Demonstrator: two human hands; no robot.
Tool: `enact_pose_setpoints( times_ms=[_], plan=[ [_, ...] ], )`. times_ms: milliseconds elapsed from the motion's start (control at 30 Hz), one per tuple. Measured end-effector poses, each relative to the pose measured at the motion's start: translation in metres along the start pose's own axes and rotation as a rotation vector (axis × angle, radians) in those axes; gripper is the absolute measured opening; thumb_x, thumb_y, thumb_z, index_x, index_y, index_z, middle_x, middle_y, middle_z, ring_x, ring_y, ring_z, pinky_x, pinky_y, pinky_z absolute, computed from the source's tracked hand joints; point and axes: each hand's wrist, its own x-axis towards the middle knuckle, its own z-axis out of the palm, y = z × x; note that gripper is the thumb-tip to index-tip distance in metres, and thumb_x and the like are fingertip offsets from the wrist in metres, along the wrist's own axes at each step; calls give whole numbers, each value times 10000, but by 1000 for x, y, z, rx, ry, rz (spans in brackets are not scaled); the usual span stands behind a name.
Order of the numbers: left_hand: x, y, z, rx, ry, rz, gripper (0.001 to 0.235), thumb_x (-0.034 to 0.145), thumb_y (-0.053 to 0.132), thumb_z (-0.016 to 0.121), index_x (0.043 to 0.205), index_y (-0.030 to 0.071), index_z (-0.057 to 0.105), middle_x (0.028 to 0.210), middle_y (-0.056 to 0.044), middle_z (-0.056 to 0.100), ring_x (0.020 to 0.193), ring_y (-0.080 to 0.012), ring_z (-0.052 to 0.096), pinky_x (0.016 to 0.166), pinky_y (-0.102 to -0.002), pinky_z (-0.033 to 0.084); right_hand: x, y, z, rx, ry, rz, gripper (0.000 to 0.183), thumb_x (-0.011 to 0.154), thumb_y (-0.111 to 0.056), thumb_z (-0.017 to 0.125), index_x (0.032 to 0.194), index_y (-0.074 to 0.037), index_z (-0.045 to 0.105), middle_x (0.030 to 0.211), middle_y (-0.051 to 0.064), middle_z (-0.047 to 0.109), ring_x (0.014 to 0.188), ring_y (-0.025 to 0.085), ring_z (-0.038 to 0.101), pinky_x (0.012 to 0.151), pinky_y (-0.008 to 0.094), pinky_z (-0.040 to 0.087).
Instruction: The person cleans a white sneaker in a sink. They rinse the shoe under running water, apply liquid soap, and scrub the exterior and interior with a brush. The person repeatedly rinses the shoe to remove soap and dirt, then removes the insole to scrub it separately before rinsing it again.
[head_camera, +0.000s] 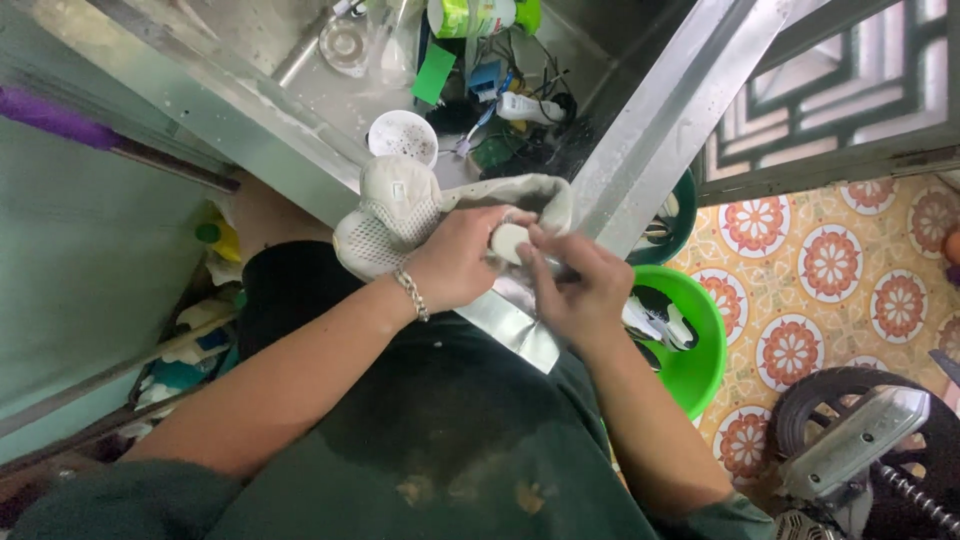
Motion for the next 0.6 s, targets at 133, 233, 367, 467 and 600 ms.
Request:
enact_pose_setpoints(
  times_ms=[133,233,367,467,600],
  plan=[
    [-13,12,-6,49,20,109,484,1013,-35,699,1463,78,836,1341,-141,872,1304,-417,849,1147,-510,673,15,70,-41,-384,102,83,143,1096,-314,1049,1125,-199,970,916,113,891,840,423,870,752,507,662],
    [-25,15,-1,265,137,314,206,1071,21,675,1149,156,811,1100,-31,733,1046,-331,780,959,-469,584,45,95,-60,-314,73,272,239,1267,-356,923,1302,-121,941,991,138,866,879,300,769,729,481,599],
    [-34,25,-19,670,283,596,275,1172,78,725,919,148,643,939,69,474,821,-205,572,840,-399,423,74,51,-35,128,-383,621,793,1002,-439,992,1529,122,801,1066,239,838,720,252,682,576,486,557],
    [-35,30,-41,801,490,810,471,1250,70,667,832,170,473,953,92,381,750,-201,351,771,-396,311,88,-27,0,32,-799,622,695,769,-414,1143,1330,-48,958,1203,269,926,946,460,868,856,587,652],
    [-48,26,-63,783,571,855,445,1236,7,626,859,181,468,981,52,357,833,-225,410,784,-403,337,72,-4,22,19,-685,573,205,908,-314,1041,1056,-176,1010,747,117,783,597,308,694,632,475,562]
  ],
)
